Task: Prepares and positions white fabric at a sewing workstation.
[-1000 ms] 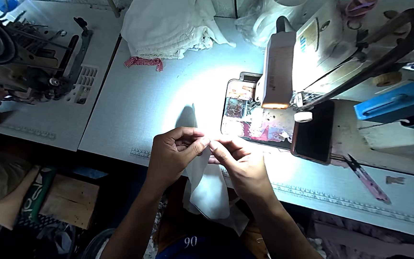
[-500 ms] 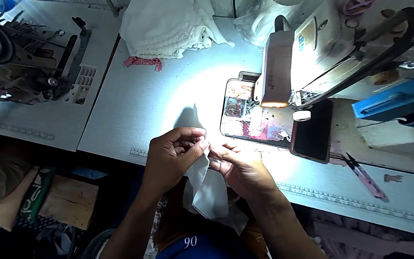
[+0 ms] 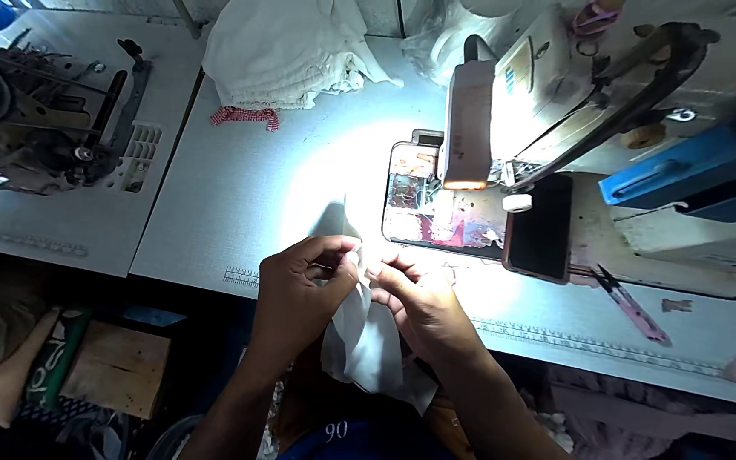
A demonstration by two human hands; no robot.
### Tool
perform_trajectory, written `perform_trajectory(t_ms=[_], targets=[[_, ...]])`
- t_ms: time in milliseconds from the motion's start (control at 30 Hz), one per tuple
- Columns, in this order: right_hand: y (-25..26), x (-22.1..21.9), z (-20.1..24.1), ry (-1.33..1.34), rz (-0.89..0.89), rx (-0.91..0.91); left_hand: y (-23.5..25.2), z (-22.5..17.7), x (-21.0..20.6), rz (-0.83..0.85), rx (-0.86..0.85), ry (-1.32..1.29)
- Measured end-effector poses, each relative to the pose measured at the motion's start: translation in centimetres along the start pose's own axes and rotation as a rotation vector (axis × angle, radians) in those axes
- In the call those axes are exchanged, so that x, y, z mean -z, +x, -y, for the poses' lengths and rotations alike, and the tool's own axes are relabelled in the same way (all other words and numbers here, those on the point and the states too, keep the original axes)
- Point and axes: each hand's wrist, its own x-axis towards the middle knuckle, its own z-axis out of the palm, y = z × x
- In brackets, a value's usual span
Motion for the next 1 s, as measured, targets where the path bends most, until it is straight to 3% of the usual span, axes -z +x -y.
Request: perform_trajectory(t_ms=[167,333,600,733,900,1000], targets=[[-1.2,1.2,0.7,0.028,-0.208,0.142,0.4,1.0,2.4,-0.132,0.013,-0.107],[-1.7,3.5,2.5,-0.213,-0.383,0.289,1.3,2.5,4.7,-0.394,0.092,-0.014],[-0.7,8.6,1.1,-0.779,-0.620,0.474,1.9,7.6,7.6,-0.517,0.156,0.470],[-1.1,9.8,1.1,-0.954,-0.657,0.468,1.6,8.1,9.0,-0.508,0.167,0.618],[-2.0,8.4,1.1,-1.381,-0.739,0.437,2.7,8.2,8.8,-0.503,0.136,0.724],[-3.1,4.1,-0.2,-1.339,-0.548,0.490,2.9,8.3,7.9,-0.489,0.129,0.683]])
